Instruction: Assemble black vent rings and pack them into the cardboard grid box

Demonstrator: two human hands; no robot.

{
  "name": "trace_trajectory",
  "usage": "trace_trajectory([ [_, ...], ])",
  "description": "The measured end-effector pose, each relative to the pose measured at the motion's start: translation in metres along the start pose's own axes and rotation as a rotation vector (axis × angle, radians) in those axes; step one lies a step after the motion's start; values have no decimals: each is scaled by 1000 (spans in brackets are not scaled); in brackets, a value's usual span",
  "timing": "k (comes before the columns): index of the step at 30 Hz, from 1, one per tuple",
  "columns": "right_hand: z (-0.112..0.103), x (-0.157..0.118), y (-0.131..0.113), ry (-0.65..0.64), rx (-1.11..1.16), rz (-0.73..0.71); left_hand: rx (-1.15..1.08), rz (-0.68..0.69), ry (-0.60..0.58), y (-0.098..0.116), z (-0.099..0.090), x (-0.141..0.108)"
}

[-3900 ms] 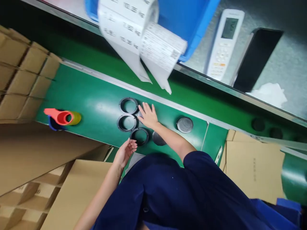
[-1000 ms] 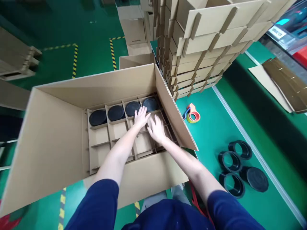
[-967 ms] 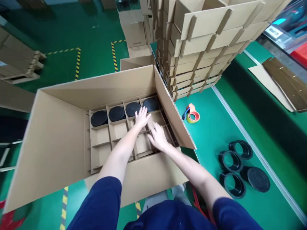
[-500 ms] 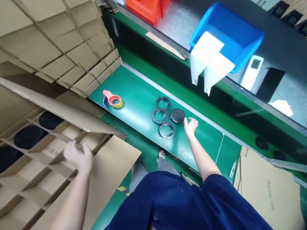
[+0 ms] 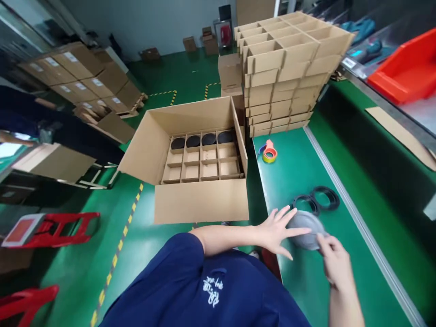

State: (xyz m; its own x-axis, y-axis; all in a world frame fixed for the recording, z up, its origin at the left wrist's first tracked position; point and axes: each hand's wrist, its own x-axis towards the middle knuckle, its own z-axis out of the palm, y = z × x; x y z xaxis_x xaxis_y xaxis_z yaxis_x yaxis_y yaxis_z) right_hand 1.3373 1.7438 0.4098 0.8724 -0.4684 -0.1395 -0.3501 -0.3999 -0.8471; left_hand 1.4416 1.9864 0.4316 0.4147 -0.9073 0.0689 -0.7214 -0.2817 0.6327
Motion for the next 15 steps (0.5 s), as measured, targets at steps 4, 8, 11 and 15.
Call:
trace_trajectory([
  [4,104,-9,-70,-363,217,3,73,-154,-102,-20,-45,-41],
  [8,198,6,-118,-490,199,-28,26,-452,11,-99,-100,-114],
  [11,247,22,-138,-619,201,35,66,-951,271,-188,-164,-181],
  [15,291,39,-153,-827,218,168,187,-1469,561,-312,-249,-271],
])
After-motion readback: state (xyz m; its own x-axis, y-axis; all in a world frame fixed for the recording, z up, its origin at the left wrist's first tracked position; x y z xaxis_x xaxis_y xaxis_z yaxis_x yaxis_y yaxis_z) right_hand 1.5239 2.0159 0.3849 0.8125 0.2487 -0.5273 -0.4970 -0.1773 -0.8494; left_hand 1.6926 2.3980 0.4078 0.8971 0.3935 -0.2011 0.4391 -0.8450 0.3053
